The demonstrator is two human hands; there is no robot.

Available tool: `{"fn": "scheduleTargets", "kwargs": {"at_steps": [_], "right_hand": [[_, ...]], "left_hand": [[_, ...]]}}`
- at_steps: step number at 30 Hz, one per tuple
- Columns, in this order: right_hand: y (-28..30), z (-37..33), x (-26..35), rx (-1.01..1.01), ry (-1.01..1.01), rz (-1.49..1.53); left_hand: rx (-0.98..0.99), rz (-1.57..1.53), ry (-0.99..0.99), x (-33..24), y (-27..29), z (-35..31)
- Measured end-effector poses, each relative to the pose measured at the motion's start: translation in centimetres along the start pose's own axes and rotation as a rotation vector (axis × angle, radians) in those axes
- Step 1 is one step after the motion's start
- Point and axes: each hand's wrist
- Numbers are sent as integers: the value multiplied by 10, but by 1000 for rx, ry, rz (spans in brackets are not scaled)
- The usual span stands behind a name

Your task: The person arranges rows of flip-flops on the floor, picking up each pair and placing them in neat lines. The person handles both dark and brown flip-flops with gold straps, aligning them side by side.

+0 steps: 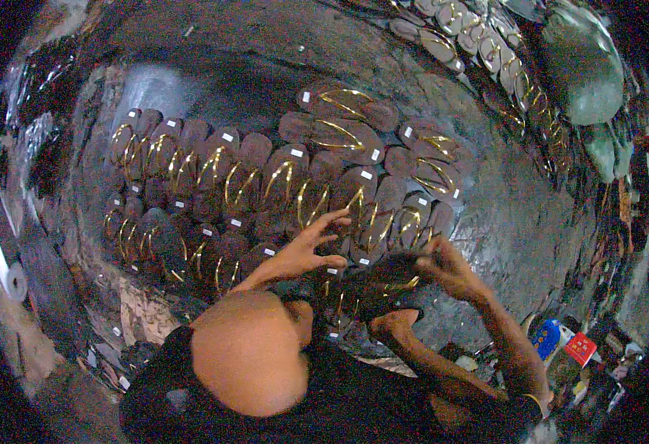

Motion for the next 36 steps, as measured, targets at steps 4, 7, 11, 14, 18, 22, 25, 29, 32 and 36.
{"fn": "scheduleTargets", "kwargs": {"at_steps": [4, 7, 11, 14, 18, 22, 25, 29, 32, 36], "right_hand": [[17, 10, 137, -216, 217, -82], [10, 51, 198, -270, 450, -131], [0, 121, 209, -354, 422, 73], [-28, 184, 209, -220, 411, 366], [-60, 247, 226, 80, 366, 742], [-96, 264, 253, 291, 201, 1041], [-91, 248, 267, 431, 223, 1019], [-84, 222, 278, 481, 487, 1028], [-89, 219, 285, 354, 578, 1023], [-96, 227, 283, 393, 608, 1005]], "left_hand": [[117, -184, -49, -51, 31, 28], [98, 321, -33, -106, 81, 38], [-242, 185, 33, -149, 116, 37], [-488, -58, 36, -152, 139, 29], [-970, -291, -78, -146, 157, 21], [-1181, -379, -268, -165, 146, 20], [-1227, -467, -305, -183, 142, 9], [-1092, -418, -287, -223, 140, 1], [-1077, -261, -373, -237, 147, 10], [-995, -271, -502, -232, 169, 2]]}}
Point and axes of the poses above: each hand's wrist, its own z-axis towards the middle knuckle, its own y-axis out of the back of the hand, x = y × z, and after that the axes turned 5 degrees about -y, right-handed
